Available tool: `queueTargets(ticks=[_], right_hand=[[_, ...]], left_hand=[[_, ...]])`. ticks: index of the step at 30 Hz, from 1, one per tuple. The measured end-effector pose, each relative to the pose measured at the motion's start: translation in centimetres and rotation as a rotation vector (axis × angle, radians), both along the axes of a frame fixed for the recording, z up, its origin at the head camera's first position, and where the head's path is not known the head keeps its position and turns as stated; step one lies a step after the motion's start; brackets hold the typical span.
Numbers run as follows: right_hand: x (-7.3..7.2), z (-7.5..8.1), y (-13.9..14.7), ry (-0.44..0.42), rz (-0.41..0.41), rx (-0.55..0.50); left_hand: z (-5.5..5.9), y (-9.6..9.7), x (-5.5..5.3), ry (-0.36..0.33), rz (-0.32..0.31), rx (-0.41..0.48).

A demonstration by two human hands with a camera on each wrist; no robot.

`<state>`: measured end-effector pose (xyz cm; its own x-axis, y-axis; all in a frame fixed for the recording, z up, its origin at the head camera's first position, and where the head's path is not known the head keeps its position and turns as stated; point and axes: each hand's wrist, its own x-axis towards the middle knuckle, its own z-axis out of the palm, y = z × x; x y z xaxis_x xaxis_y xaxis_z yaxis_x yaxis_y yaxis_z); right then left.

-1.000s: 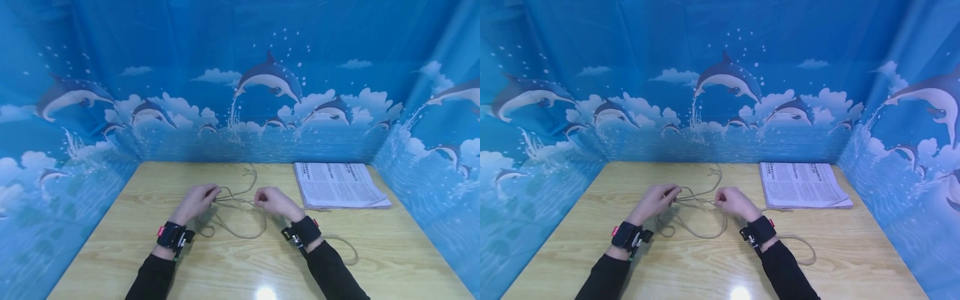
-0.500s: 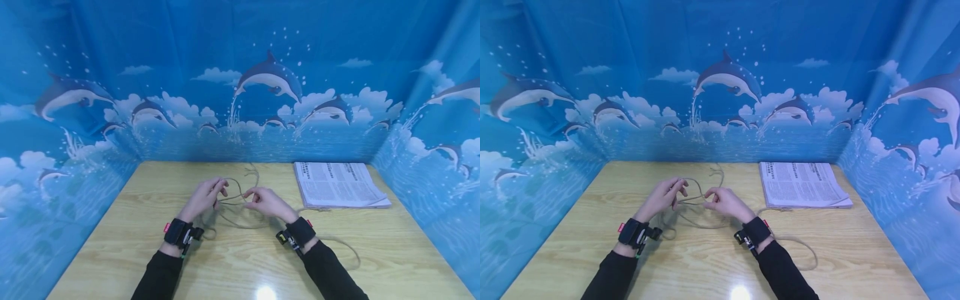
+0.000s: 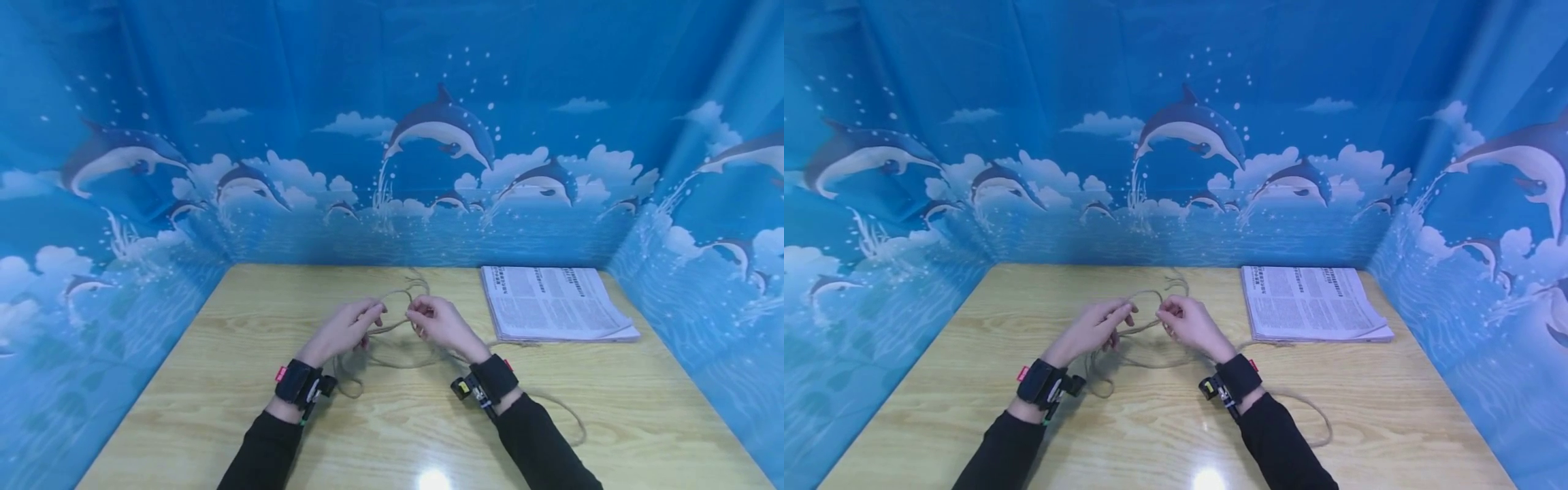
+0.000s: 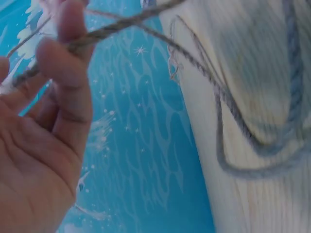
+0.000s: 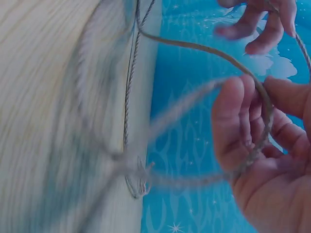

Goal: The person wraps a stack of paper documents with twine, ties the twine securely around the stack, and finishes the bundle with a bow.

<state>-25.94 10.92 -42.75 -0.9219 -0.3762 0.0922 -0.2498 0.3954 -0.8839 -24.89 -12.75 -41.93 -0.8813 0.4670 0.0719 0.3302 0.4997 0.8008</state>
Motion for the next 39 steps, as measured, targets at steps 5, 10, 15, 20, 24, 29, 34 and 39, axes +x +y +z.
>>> queueTargets(ticks=[5, 10, 15, 20, 24, 29, 34, 39], right_hand=[[0.0, 0.0, 0.0, -0.069, 0.090, -0.181], [-0.2, 0.3, 0.4, -0.091, 0.090, -0.240], [-0.7, 1.0, 1.4, -0.075, -0.049, -0.276], [-1.1, 1.9, 3.2, -0.090, -0.208, -0.391], [-1.3, 2.6, 4.7, -0.095, -0.294, -0.443], [-1.5, 3.5, 6.6, -0.119, -0.365, -0.574], [-1.3, 4.2, 8.7, -0.197, -0.310, -0.985], [-1.3, 4.2, 10.8, -0.248, -0.173, -1.175]], left_hand=[[-0.5, 1.1, 0.4, 0.023, -0.086, -0.083], [-1.2, 1.8, 0.4, 0.034, -0.152, -0.116], [-0.9, 1.2, 0.0, 0.030, -0.076, -0.017], [-0.4, -0.2, -0.6, 0.042, 0.059, 0.085], [-0.1, -1.5, -0.9, 0.066, 0.208, 0.090], [0.2, -2.9, -1.2, 0.059, 0.293, 0.140], [0.5, -4.4, -1.4, 0.070, 0.385, 0.150], [0.5, -6.2, -1.6, 0.121, 0.497, 0.129]])
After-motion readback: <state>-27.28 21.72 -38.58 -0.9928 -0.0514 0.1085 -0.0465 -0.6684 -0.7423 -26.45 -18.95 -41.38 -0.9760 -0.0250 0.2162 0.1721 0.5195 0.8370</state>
